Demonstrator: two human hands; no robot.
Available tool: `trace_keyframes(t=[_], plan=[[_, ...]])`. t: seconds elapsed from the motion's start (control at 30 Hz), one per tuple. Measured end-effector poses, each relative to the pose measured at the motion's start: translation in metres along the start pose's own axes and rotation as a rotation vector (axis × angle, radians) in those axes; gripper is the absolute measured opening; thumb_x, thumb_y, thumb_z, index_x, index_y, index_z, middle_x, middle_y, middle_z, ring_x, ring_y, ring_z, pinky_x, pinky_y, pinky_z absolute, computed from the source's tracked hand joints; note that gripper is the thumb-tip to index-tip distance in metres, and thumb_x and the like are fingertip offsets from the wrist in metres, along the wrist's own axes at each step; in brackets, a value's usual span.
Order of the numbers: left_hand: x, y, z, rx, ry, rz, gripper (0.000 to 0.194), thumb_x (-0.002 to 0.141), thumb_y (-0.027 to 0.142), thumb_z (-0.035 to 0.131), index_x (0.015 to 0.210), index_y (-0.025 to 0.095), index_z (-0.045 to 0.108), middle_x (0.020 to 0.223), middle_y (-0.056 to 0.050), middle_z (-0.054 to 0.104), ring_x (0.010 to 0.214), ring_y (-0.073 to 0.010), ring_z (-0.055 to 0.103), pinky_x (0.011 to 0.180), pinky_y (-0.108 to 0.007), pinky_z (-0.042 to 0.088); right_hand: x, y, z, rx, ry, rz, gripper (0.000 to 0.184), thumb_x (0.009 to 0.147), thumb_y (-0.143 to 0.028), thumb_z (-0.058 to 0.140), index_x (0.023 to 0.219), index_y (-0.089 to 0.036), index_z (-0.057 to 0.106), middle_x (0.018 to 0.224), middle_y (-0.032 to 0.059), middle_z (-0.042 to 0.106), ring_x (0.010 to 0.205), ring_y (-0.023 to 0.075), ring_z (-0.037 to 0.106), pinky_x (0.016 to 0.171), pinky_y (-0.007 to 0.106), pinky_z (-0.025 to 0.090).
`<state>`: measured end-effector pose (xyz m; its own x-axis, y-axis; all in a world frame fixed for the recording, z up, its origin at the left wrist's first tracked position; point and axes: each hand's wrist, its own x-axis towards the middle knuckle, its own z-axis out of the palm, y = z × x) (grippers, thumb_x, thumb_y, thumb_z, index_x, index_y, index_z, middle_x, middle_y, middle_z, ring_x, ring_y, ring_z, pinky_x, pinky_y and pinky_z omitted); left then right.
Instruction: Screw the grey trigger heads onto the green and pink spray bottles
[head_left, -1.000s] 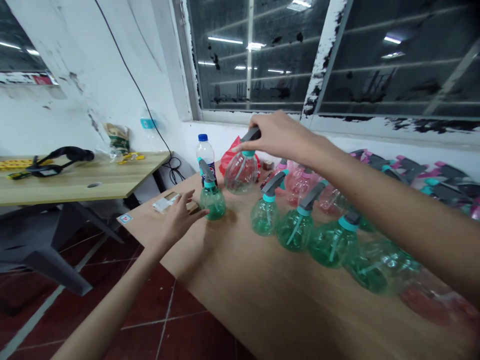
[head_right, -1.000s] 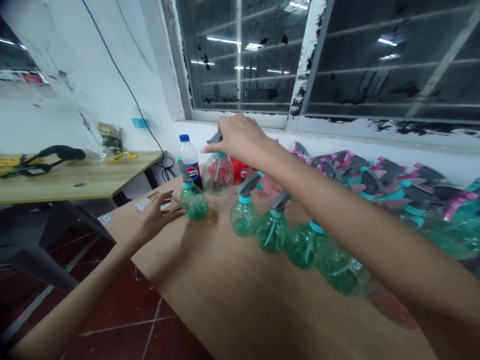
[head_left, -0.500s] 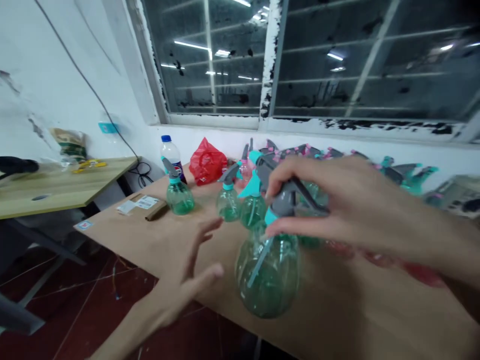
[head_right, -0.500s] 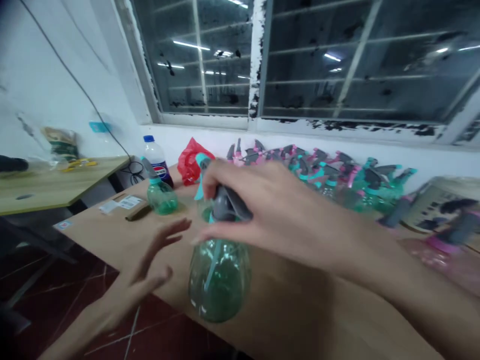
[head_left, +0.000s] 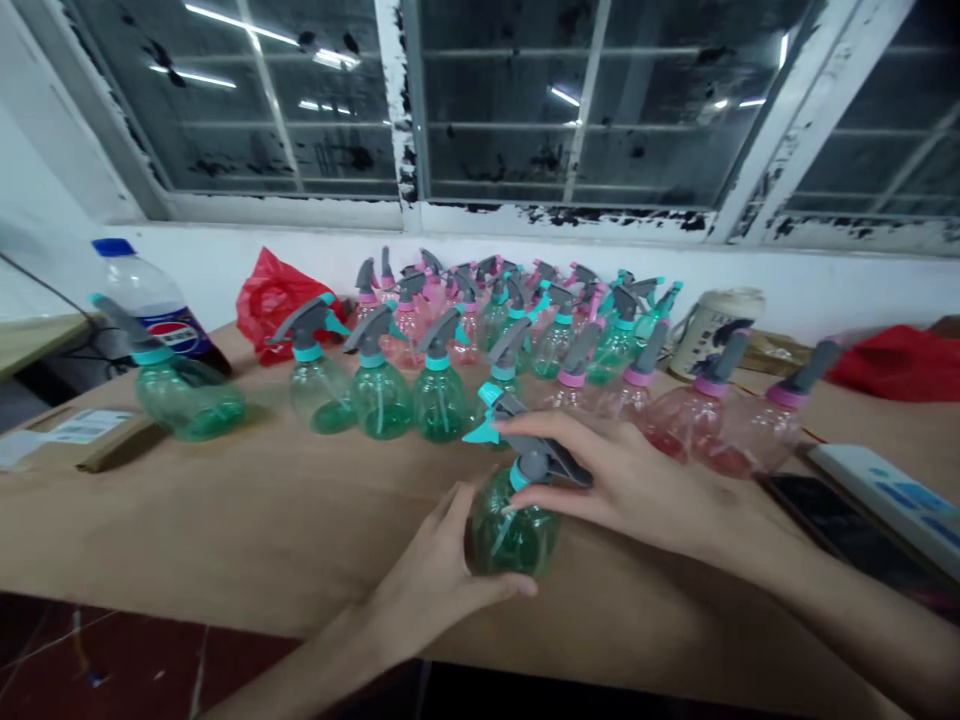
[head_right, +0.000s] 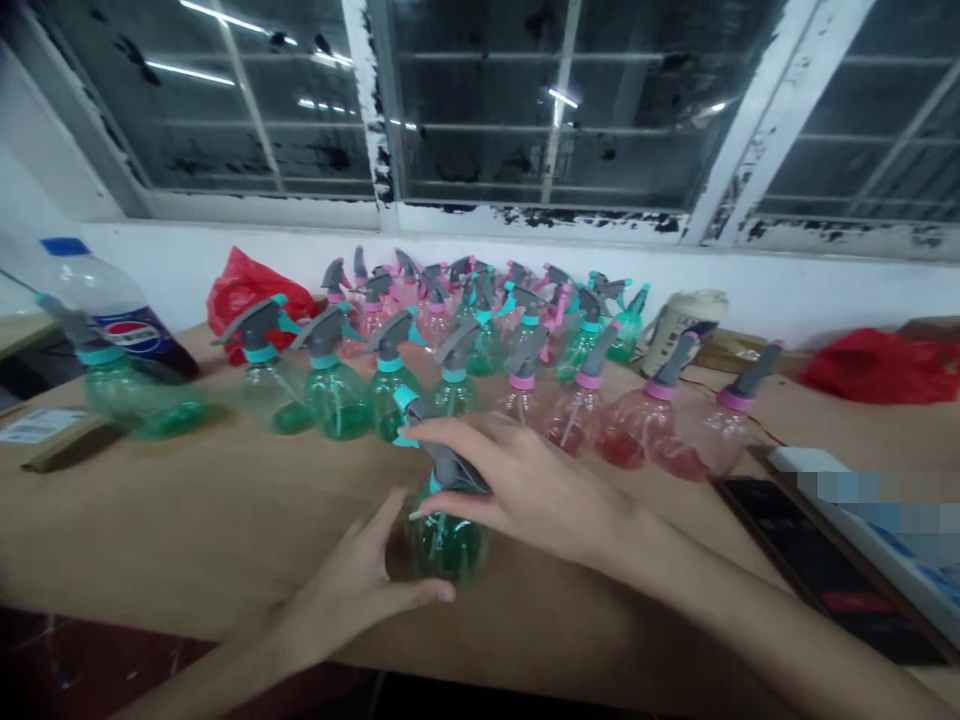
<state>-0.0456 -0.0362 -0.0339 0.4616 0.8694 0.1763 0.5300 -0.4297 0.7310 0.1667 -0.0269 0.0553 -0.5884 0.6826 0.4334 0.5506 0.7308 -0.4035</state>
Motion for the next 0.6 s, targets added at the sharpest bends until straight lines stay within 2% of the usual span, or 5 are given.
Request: trace_keyframes(t=[0.13, 0.23, 0.37, 0.47, 0.6], plan=[[0.019, 0.006, 0.02, -0.061, -0.028, -0.03, 0.08, 0.068, 0.05, 0.079, 0.133, 0.027, 0.038, 0.125, -0.01, 0.057, 0.117, -0.0345, 0.053, 0.093, -0.053, 0.045, -0.021, 0.023, 0.004, 0.152, 0.118, 0.139, 0.074, 0.08, -0.043, 0.068, 0.142, -0.034, 0.03, 0.139, 0.0033, 0.052, 0.109, 0.0225, 0.062, 0.086, 0.035, 0.055], [0.031, 0.013, 0.03, -0.084, -0.082, -0.024, 0.084, 0.065, 0.054, 0.079, 0.133, 0.025, 0.039, 0.126, -0.012, 0.056, 0.118, -0.0364, 0.052, 0.095, -0.055, 0.043, -0.035, 0.043, 0.01, 0.212, 0.202, 0.174, 0.081, 0.073, -0.042, 0.075, 0.141, -0.032, 0.031, 0.138, 0.0064, 0.052, 0.107, 0.0247, 0.063, 0.08, 0.036, 0.057], [0.046, 0.018, 0.043, -0.107, -0.126, 0.054, 0.09, 0.063, 0.051, 0.082, 0.137, 0.024, 0.036, 0.129, -0.012, 0.053, 0.122, -0.0368, 0.049, 0.098, -0.056, 0.04, -0.046, 0.058, 0.016, 0.287, 0.292, 0.154, 0.061, 0.075, -0.04, 0.073, 0.128, -0.03, 0.044, 0.108, 0.0028, 0.066, 0.087, 0.02, 0.066, 0.072, 0.032, 0.055], [0.057, 0.021, 0.052, -0.11, -0.146, 0.123, 0.091, 0.06, 0.048, 0.085, 0.134, 0.021, 0.039, 0.13, -0.013, 0.053, 0.122, -0.0363, 0.049, 0.1, -0.054, 0.041, -0.046, 0.058, 0.014, 0.325, 0.356, 0.154, 0.039, 0.08, -0.039, 0.067, 0.114, -0.028, 0.054, 0.08, -0.0026, 0.063, 0.064, 0.0147, 0.06, 0.056, 0.027, 0.05], [0.07, 0.021, 0.06, -0.061, -0.178, 0.21, 0.099, 0.056, 0.051, 0.086, 0.134, 0.017, 0.037, 0.133, -0.017, 0.052, 0.123, -0.0367, 0.049, 0.101, -0.051, 0.042, -0.042, 0.058, 0.011, 0.4, 0.361, 0.221, 0.026, 0.081, -0.029, 0.063, 0.106, -0.026, 0.06, 0.084, -0.0007, 0.064, 0.07, 0.0154, 0.06, 0.064, 0.029, 0.05]])
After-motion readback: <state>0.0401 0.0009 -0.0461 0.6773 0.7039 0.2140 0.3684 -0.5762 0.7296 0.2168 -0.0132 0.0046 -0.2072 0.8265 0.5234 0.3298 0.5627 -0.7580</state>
